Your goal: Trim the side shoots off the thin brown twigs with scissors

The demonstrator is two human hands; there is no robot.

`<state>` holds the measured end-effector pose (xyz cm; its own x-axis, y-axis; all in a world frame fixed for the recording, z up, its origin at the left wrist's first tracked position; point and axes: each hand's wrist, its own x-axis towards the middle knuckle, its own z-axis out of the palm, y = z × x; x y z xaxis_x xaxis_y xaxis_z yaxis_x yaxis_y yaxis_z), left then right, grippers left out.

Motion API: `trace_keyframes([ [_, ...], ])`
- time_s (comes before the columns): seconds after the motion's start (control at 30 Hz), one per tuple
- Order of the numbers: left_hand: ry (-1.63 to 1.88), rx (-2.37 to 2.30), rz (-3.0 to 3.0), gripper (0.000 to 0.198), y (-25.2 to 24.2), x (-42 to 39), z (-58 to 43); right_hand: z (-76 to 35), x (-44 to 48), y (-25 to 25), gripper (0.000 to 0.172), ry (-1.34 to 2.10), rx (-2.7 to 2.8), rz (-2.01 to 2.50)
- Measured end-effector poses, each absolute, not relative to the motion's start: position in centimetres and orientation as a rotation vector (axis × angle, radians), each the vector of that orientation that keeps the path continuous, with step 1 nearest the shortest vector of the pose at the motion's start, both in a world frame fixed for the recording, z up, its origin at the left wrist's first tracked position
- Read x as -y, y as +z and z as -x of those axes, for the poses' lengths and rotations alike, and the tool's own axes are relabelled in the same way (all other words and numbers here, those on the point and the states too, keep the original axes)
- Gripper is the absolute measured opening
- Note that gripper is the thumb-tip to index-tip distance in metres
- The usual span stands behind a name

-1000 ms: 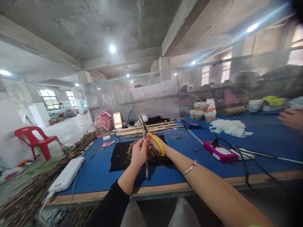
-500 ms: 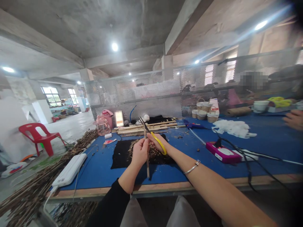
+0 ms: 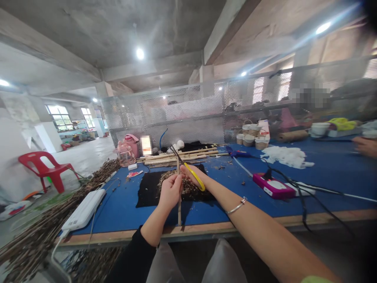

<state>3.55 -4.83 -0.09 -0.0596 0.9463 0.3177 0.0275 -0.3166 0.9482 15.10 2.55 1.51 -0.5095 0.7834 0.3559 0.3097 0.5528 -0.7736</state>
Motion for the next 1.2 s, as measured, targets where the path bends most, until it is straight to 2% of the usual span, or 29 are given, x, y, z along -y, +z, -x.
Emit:
trace_keyframes([
  [0.13, 1.452, -1.133, -1.337, 0.04, -0.5, 5.3, -3.1, -15.4, -2.9, 1.6, 0.069, 0.577, 2.264, 0.927],
  [0.4, 1.451, -1.222, -1.314, 0.035, -2.8, 6.9, -2.2, -15.0, -2.1, 1.0, 0.058, 0.36, 2.318, 1.331],
  [1.03, 1.348, -1.203, -1.123, 0.031, -2.7, 7.2, -2.2, -15.8, -3.3, 0.4, 0.067, 0.3, 2.481, 1.501],
  [1.2, 1.345, -1.191, -1.093, 0.035, -2.2, 7.4, -2.1, -16.0, -2.6, 0.8, 0.068, 0.125, 2.423, 1.495],
])
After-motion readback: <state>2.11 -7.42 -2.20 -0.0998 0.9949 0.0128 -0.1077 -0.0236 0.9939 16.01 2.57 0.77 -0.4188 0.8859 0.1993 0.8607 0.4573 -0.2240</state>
